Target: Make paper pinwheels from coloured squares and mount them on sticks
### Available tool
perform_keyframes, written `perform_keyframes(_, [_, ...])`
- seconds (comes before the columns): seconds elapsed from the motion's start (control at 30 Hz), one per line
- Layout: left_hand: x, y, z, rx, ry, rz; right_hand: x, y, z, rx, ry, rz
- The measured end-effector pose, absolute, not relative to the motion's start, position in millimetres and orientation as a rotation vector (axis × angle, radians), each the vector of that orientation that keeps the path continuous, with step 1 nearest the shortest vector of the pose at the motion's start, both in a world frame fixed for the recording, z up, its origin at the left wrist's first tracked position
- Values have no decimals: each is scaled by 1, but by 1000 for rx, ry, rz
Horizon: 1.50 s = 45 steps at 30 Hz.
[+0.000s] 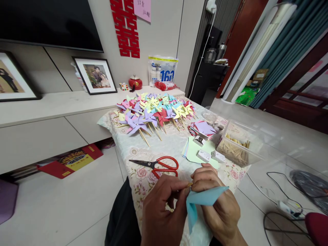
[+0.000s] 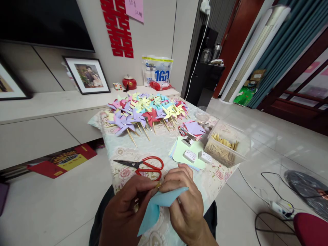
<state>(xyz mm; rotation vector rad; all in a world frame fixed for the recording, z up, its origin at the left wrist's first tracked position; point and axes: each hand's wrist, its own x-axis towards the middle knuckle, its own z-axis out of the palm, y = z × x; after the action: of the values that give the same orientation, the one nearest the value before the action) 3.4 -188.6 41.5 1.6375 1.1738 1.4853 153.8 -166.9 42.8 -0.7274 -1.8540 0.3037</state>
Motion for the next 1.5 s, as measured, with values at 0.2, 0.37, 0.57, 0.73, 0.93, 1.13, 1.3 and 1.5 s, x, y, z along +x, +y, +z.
perform_keyframes(0.2, [3, -189, 42, 1663, 1176, 1498, 155, -168, 43, -758, -1872, 295])
perform_keyframes(0.37, [2, -190, 44, 1696, 1180, 1494, 156, -169, 41, -760, -1865, 318])
perform_keyframes(0.57, [8, -194, 40, 1627, 1140, 1607, 154, -172, 46, -768, -1859, 312])
perform_keyframes(0.73, [11, -194, 37, 1526, 1198, 1581, 152, -172, 44, -771, -1825, 303])
perform_keyframes(0.93, [7, -191, 40, 1559, 1174, 1525, 154, -170, 39, -771, -1846, 320])
perform_keyframes(1.13, [12, -192, 38, 1523, 1189, 1590, 154, -170, 39, -795, -1852, 312])
perform_keyframes(1.3, [13, -192, 37, 1541, 1238, 1604, 153, -171, 39, -791, -1850, 315])
perform_keyframes(1.5, [12, -193, 36, 1618, 1268, 1647, 153, -173, 40, -798, -1852, 355])
